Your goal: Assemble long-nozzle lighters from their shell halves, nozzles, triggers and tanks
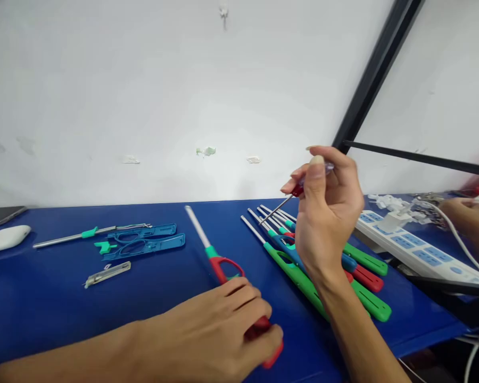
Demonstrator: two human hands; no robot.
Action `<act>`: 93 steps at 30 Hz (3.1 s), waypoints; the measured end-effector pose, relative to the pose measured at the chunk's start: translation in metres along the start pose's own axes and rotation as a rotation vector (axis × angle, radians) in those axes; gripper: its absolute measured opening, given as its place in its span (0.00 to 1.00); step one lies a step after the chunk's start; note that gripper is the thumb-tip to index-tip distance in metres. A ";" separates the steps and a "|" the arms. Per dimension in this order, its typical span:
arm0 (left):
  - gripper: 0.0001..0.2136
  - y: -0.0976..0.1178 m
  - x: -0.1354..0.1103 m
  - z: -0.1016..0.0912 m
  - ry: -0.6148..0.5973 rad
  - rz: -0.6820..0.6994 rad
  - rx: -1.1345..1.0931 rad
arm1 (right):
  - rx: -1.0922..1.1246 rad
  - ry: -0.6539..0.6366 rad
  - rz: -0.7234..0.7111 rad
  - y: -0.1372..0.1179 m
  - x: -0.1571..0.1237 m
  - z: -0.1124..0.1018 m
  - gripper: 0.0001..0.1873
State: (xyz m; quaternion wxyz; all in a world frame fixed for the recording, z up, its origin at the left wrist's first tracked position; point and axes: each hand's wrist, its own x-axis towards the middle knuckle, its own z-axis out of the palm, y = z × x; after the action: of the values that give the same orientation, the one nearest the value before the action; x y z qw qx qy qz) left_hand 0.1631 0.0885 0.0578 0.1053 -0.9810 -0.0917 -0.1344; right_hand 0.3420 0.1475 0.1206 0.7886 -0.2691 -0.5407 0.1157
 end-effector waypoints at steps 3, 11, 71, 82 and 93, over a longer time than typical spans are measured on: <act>0.09 -0.015 0.026 0.017 -0.080 0.071 -0.062 | -0.057 -0.031 0.001 0.007 0.003 -0.003 0.07; 0.20 -0.033 0.006 0.006 -0.027 -0.164 0.006 | -0.064 -0.135 0.007 0.008 -0.007 0.005 0.04; 0.12 -0.130 -0.225 -0.038 -0.002 -0.993 0.122 | -0.649 -1.339 -0.832 0.037 -0.102 0.060 0.11; 0.13 -0.129 -0.227 -0.034 -0.109 -0.916 0.159 | -0.689 -1.375 -0.737 0.024 -0.105 0.064 0.07; 0.06 -0.119 -0.215 -0.035 -0.300 -0.769 0.299 | -0.667 -1.380 -0.725 0.024 -0.109 0.064 0.15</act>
State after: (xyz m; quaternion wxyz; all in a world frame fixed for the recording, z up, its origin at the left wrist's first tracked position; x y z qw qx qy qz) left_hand -0.0741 0.1625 0.0520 0.1739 -0.8581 -0.4831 -0.0052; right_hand 0.2437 0.1352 0.0385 0.1495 -0.1665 -0.9594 -0.1715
